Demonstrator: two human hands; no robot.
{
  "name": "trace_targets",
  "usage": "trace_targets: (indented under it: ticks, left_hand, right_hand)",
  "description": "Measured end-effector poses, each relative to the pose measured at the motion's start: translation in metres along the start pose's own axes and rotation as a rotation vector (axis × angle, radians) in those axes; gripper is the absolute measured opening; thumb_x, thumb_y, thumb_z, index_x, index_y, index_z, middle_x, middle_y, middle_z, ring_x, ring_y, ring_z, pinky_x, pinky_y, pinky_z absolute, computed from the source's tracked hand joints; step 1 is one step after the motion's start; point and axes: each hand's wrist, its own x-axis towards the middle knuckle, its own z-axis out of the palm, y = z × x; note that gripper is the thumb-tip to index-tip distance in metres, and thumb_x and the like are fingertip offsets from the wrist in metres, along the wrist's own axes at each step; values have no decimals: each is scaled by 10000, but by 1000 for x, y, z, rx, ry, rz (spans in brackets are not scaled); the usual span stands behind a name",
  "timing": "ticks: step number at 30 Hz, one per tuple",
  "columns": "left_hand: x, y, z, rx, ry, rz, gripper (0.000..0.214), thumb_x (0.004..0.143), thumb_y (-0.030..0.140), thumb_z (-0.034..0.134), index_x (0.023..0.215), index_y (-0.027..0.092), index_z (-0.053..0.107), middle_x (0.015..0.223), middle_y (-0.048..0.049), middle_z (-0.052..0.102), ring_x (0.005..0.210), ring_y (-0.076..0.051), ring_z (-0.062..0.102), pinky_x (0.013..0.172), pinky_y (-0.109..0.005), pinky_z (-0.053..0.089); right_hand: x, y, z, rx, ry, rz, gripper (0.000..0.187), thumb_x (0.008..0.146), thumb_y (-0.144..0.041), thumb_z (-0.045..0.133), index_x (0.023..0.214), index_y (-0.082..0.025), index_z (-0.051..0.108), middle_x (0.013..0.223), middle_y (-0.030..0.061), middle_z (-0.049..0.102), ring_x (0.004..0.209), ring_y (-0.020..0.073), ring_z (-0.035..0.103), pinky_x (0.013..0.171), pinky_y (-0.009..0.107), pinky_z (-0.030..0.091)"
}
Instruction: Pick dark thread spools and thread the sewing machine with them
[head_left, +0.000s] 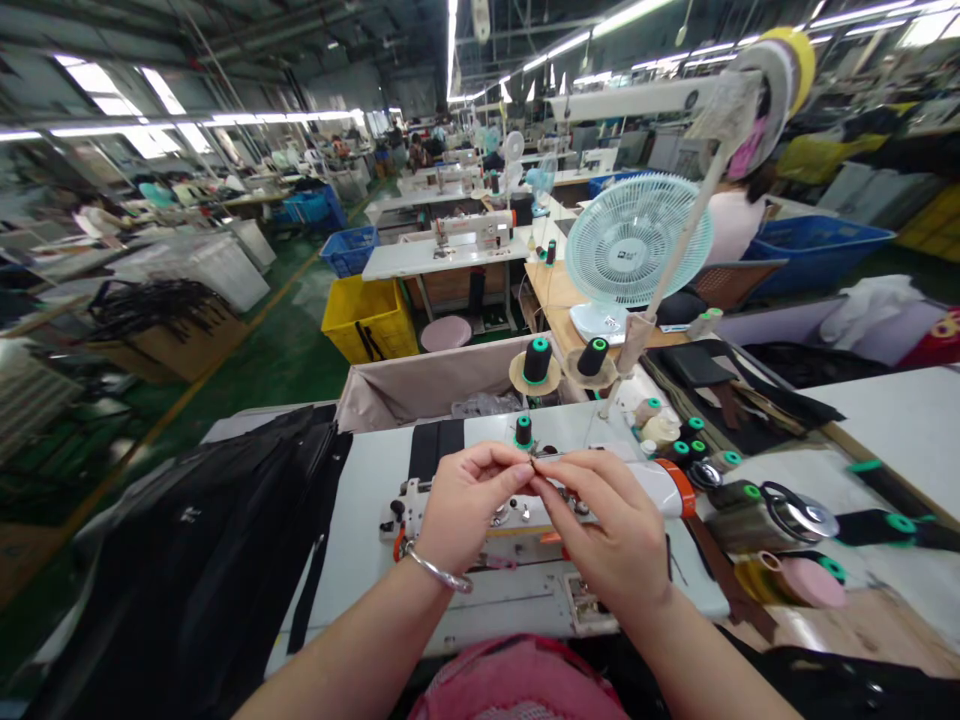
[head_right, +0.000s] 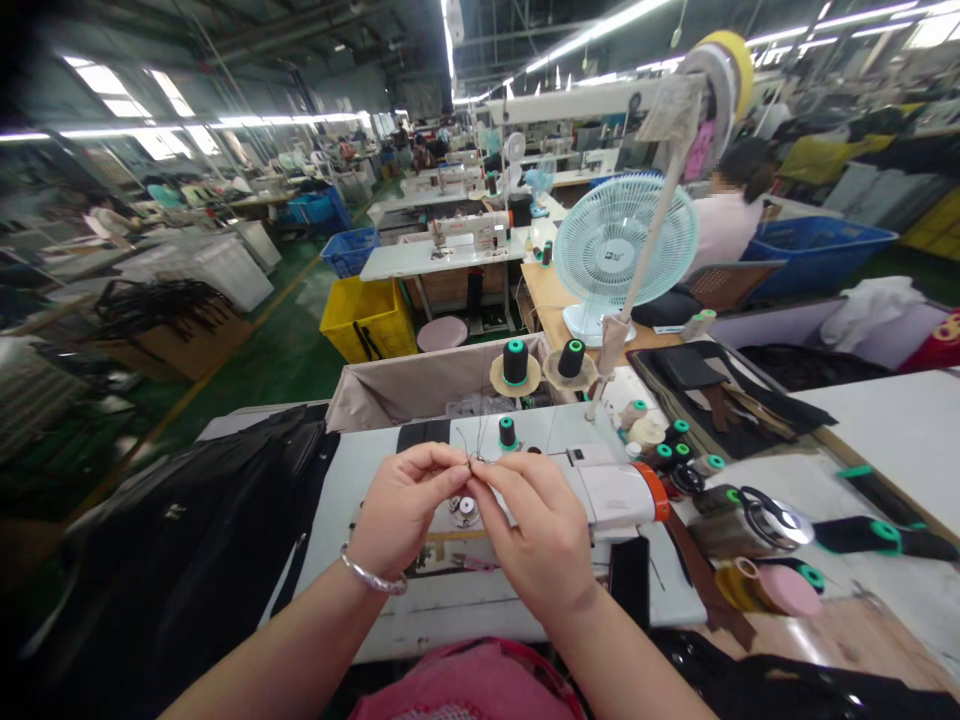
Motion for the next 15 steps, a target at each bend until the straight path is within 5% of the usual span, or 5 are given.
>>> trace_targets:
  ticks: [4, 8, 15]
  left_hand:
    - [0, 2, -1, 44, -2, -21, 115, 759, 232, 768, 779, 130, 717, 746, -36, 709, 699, -144, 676, 709, -250, 559]
    - [0, 3, 1, 106, 1, -2, 129, 794, 246, 731, 792, 122, 696, 691, -36, 670, 627, -142, 652, 628, -250, 534]
    - [6, -2, 4, 55, -44, 173, 136, 884, 256, 629, 826, 141, 586, 1184, -68, 552, 497, 2, 473, 489, -208, 399]
  right_hand:
    - [5, 1, 0, 35, -30, 55, 200, 825, -69, 653, 982, -190, 678, 903, 49, 655, 845, 153, 596, 770, 307, 503]
    - [9, 6, 0, 308, -88, 330, 90, 848, -129, 624, 832, -216, 639, 826, 3, 590, 721, 123, 530, 650, 276, 438]
    - [3, 12, 6, 1107, -40, 585, 61, 894, -244, 550, 846, -211, 535, 913, 5, 492, 604, 90, 419, 549, 263, 338]
